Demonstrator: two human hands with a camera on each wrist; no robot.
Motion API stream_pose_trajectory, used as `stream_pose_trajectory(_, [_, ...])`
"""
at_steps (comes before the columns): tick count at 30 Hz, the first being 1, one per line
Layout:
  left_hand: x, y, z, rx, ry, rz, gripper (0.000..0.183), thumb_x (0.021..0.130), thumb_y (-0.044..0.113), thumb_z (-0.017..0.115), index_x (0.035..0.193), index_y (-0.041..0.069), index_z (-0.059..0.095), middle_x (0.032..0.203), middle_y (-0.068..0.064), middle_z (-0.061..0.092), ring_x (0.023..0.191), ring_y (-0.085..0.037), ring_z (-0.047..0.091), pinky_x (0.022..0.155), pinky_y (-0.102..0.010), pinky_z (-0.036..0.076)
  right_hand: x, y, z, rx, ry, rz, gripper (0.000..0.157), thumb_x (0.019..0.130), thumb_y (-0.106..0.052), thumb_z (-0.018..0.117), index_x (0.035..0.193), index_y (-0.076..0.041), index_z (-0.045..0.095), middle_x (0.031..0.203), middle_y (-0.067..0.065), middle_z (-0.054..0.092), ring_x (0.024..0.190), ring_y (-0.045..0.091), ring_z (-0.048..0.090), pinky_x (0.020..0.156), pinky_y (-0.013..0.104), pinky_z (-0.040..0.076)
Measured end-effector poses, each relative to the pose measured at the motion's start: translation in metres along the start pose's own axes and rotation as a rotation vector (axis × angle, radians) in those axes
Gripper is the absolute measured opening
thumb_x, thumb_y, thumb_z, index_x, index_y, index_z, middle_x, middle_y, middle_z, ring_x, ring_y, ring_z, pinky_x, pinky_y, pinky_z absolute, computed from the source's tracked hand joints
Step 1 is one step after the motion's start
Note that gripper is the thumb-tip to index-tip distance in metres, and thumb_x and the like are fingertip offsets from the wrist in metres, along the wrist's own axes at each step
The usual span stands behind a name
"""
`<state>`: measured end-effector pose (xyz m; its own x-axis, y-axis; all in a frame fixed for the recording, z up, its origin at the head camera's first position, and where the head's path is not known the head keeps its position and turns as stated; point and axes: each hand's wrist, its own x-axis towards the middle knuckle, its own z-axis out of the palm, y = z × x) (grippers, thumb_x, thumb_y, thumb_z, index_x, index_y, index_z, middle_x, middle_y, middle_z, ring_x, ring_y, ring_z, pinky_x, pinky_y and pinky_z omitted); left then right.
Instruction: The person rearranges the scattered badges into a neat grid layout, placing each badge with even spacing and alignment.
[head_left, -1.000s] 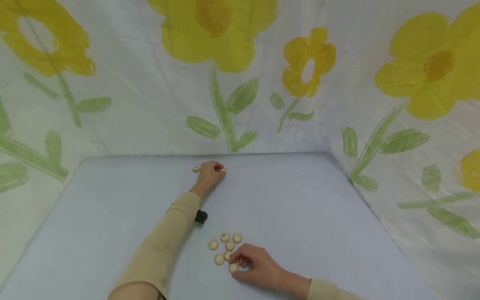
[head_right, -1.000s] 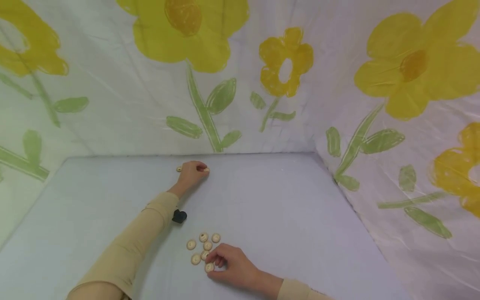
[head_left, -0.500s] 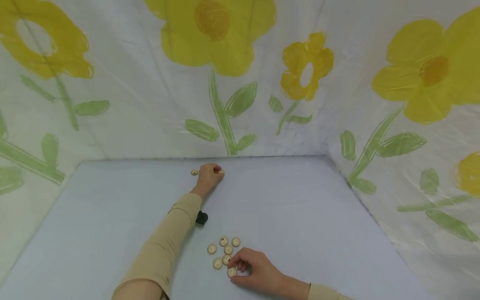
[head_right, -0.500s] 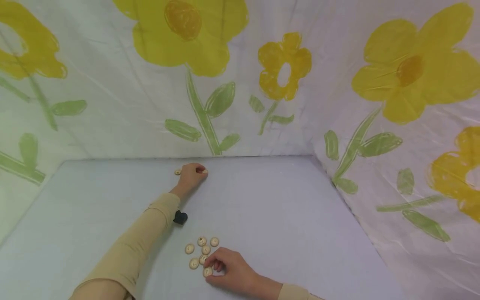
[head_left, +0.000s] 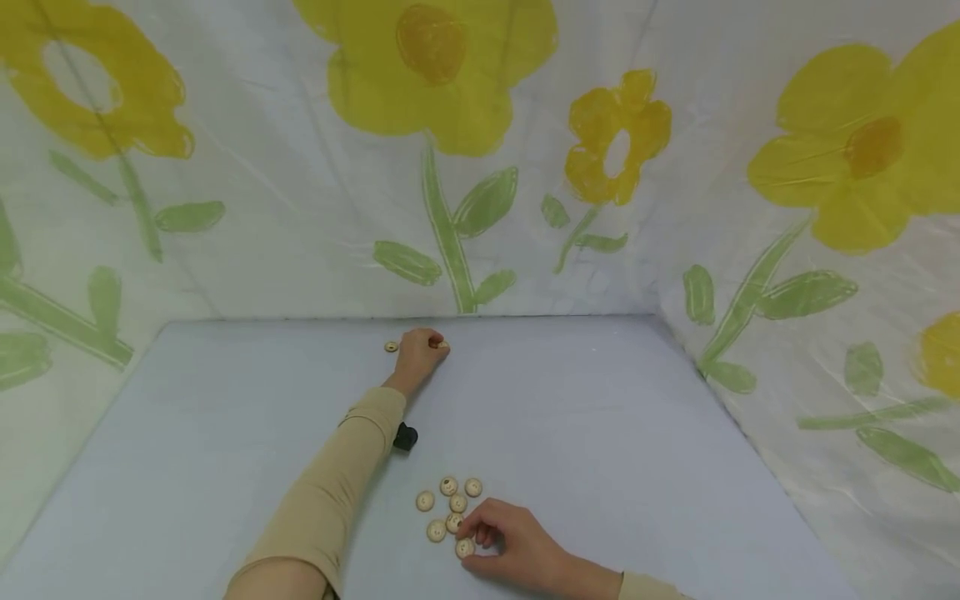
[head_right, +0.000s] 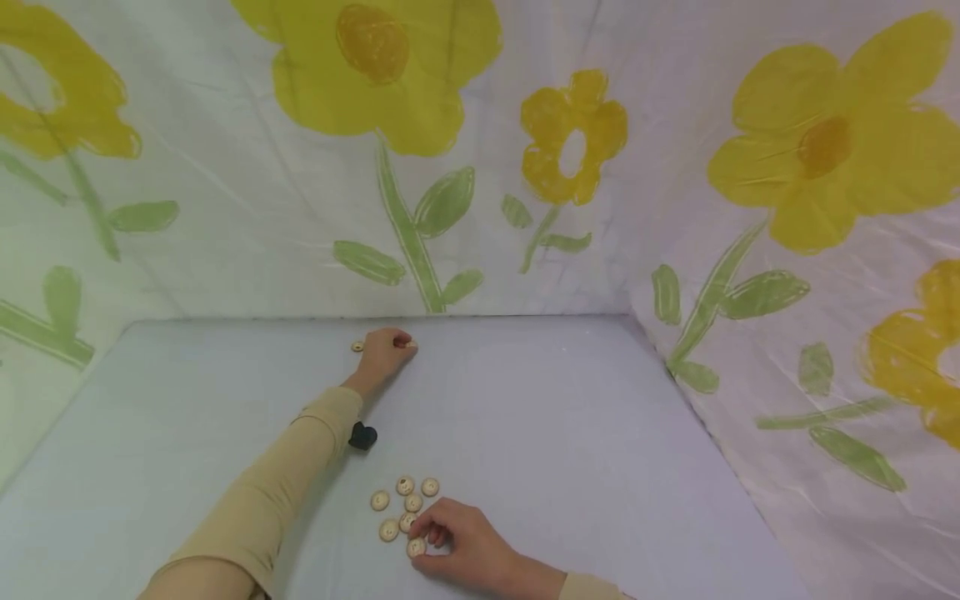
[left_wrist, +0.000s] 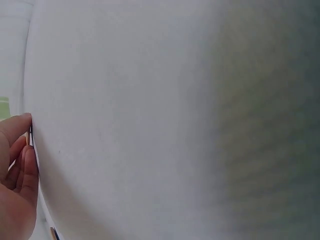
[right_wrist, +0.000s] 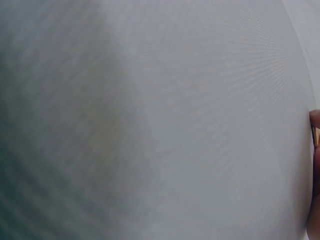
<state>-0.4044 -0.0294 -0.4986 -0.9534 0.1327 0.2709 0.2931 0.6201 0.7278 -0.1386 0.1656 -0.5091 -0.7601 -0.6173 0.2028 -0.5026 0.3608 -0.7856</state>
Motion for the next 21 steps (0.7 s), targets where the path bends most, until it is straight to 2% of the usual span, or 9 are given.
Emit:
stream_pose_trajectory(10, [0.003,-0.001,-0.001,0.022,-0.020,-0.024,0.022,0.085,0.006,0.073,0.102,-0.008,0.071,0.095,-0.019,0.069,0.091,-0.031,0.062,0.082,-0.041,0.050,0.001,0.002,0.000,-0.013,0.017,-0.039,0.025,0.085,-0.015,0.076,0.107,-0.019,0.064,0.096,-0.011,0.061,0.082,0.000,0.054,0.071,0.018,0.051])
stream_pose_trajectory(14, [0.000,-0.001,-0.004,0.036,-0.010,0.004,0.023,0.084,0.007,0.074,0.101,-0.008,0.070,0.093,-0.019,0.068,0.090,-0.031,0.061,0.082,-0.042,0.049,0.001,0.001,0.001,-0.020,0.023,-0.042,0.026,0.084,-0.012,0.077,0.106,-0.016,0.064,0.095,-0.006,0.062,0.080,0.005,0.057,0.070,0.019,0.052])
stream_pose_trajectory(18, [-0.006,-0.001,-0.008,0.014,0.006,0.030,0.026,0.082,0.007,0.074,0.101,-0.009,0.069,0.093,-0.020,0.067,0.089,-0.032,0.060,0.083,-0.044,0.048,0.003,-0.011,-0.002,-0.011,0.038,-0.054,0.027,0.081,-0.004,0.078,0.103,-0.009,0.065,0.092,0.002,0.064,0.077,0.014,0.059,0.068,0.021,0.053])
stream_pose_trajectory(21, [-0.008,-0.002,-0.009,-0.033,-0.005,0.019,0.028,0.082,0.008,0.074,0.104,-0.009,0.068,0.095,-0.020,0.066,0.090,-0.032,0.061,0.083,-0.043,0.049,0.005,-0.025,-0.007,-0.013,0.046,-0.062,0.027,0.079,0.001,0.078,0.101,-0.005,0.065,0.089,0.006,0.064,0.076,0.019,0.059,0.068,0.022,0.053])
